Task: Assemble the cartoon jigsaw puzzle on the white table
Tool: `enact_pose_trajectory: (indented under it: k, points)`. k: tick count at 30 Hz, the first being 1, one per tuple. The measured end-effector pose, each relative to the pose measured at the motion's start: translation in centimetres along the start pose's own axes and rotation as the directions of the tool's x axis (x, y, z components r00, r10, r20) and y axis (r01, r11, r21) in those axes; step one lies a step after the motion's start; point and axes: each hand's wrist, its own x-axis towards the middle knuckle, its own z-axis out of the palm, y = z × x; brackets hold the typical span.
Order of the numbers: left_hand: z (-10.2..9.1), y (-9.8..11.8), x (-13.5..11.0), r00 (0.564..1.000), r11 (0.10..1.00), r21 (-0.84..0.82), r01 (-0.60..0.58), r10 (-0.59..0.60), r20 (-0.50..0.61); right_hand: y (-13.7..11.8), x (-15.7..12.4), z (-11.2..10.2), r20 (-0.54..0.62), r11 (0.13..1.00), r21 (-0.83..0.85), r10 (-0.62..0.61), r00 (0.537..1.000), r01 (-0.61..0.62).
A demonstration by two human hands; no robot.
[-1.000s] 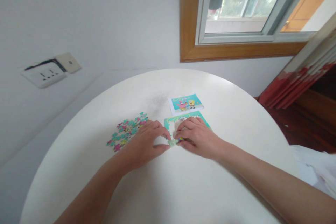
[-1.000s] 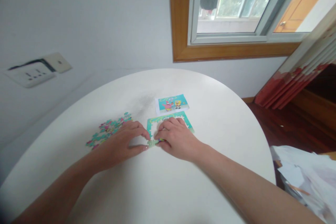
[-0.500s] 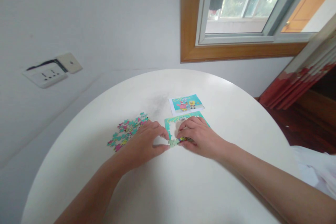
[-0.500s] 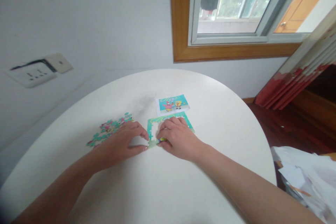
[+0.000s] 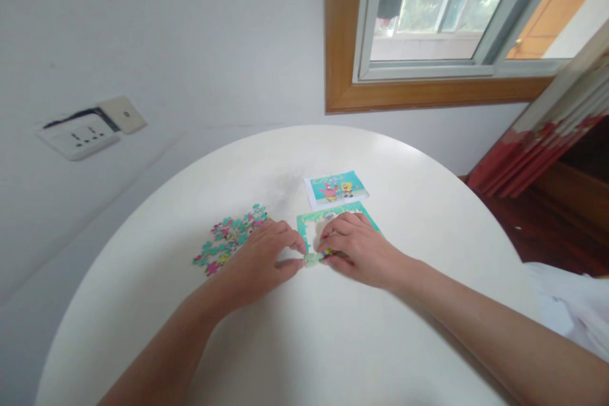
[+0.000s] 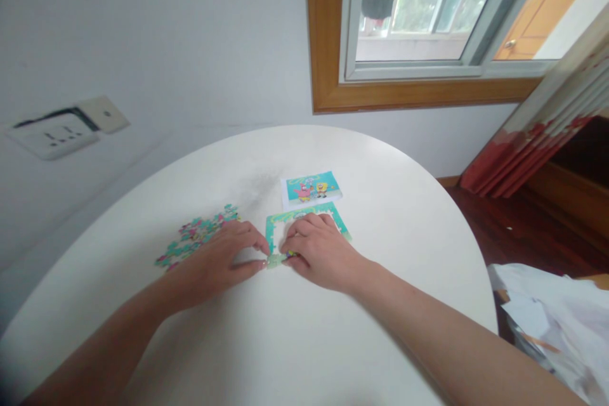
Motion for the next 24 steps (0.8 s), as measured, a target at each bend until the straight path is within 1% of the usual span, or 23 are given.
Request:
enact_pose_trajectory:
  k: [8,15,24]
  points:
    - [0.4,0.2,0.4,0.998,0.999,0.013,0.041,-0.041,-0.04,-0.2,0.0,-0.3,0.011,1.0,-0.004,0.003,1.0,-0.003]
    - [0.6,0.1,0.7,0.995,0.995,-0.004,0.096,-0.096,-0.041,-0.4,0.0,-0.3,0.016,1.0,-0.011,-0.002,1.0,0.002]
    - [1.5,-0.9,0.6,0.99,0.995,-0.023,0.094,-0.096,-0.106,-0.9,0.2,0.5,-0.039,0.999,-0.036,-0.015,0.999,0.013]
